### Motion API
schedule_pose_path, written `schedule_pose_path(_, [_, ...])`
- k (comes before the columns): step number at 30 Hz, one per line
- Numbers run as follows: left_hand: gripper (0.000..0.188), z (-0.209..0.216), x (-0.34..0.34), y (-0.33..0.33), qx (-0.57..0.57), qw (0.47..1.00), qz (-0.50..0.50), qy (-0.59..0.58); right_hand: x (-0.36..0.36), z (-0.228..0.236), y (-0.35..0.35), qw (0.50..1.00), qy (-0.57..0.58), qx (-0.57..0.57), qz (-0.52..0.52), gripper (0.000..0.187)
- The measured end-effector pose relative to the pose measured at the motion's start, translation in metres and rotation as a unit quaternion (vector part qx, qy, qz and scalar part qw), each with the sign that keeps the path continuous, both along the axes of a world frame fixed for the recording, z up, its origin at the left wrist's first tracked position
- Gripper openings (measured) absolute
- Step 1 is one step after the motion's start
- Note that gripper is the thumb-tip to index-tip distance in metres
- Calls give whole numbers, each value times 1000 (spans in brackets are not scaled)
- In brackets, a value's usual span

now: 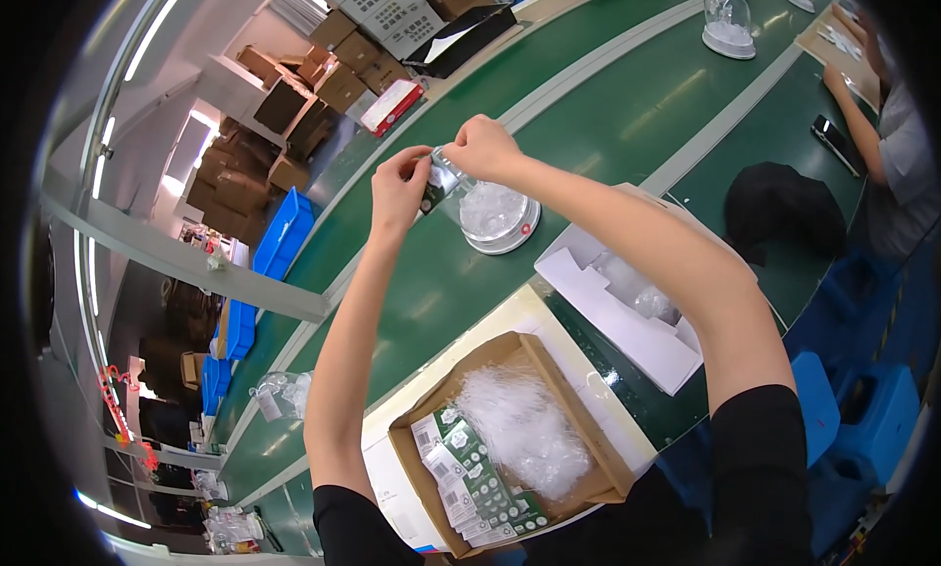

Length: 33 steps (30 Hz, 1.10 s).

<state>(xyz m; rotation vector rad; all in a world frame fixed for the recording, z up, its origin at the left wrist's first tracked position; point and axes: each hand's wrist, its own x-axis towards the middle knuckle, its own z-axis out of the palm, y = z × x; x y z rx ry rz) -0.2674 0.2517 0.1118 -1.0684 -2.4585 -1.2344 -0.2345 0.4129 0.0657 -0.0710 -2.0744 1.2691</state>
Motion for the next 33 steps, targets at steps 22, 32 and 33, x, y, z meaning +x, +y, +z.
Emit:
schedule_pose_path(22, [36,-17,8,-5,37,998,-46,-8,1,-1,-3,984,-122,40,121,31])
schedule_pose_path(32, [22,-13,8,-7,-43,981,-53,181,-11,-5,0,978,-104,0,181,26])
schedule_pose_path(33, [20,-13,7,-8,-36,983,-42,178,-9,-4,-4,976,-111,-2,186,26])
